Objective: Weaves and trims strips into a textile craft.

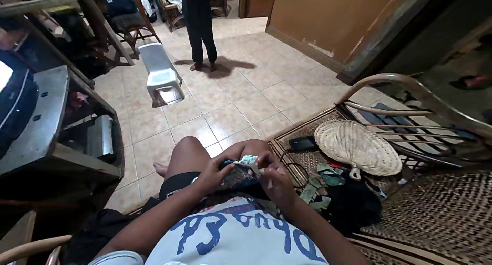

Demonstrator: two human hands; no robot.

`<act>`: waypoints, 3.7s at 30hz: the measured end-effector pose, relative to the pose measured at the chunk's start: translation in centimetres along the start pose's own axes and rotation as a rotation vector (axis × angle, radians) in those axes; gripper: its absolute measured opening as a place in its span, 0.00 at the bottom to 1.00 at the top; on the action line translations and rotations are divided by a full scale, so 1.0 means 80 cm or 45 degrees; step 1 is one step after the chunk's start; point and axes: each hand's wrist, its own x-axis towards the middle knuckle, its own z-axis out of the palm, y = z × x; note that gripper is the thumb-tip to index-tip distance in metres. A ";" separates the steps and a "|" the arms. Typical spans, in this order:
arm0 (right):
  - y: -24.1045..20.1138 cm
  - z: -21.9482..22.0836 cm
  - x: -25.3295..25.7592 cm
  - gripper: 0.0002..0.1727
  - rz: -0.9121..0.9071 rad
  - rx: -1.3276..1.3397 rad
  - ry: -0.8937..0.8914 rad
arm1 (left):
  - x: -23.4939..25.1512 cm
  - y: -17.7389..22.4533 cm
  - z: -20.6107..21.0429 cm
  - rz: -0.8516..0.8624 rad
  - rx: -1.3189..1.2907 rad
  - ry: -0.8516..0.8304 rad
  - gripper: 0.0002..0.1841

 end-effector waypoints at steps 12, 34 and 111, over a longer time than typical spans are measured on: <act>-0.062 -0.038 0.001 0.21 0.360 -2.042 -0.055 | 0.004 -0.004 -0.020 -0.052 -0.034 0.042 0.14; 0.007 -0.019 0.040 0.16 -0.152 -1.571 -0.274 | 0.022 0.022 -0.045 -0.220 0.108 -0.234 0.14; 0.009 -0.023 0.027 0.08 -0.624 -1.641 -0.295 | 0.022 0.028 -0.024 -0.157 -0.127 -0.284 0.20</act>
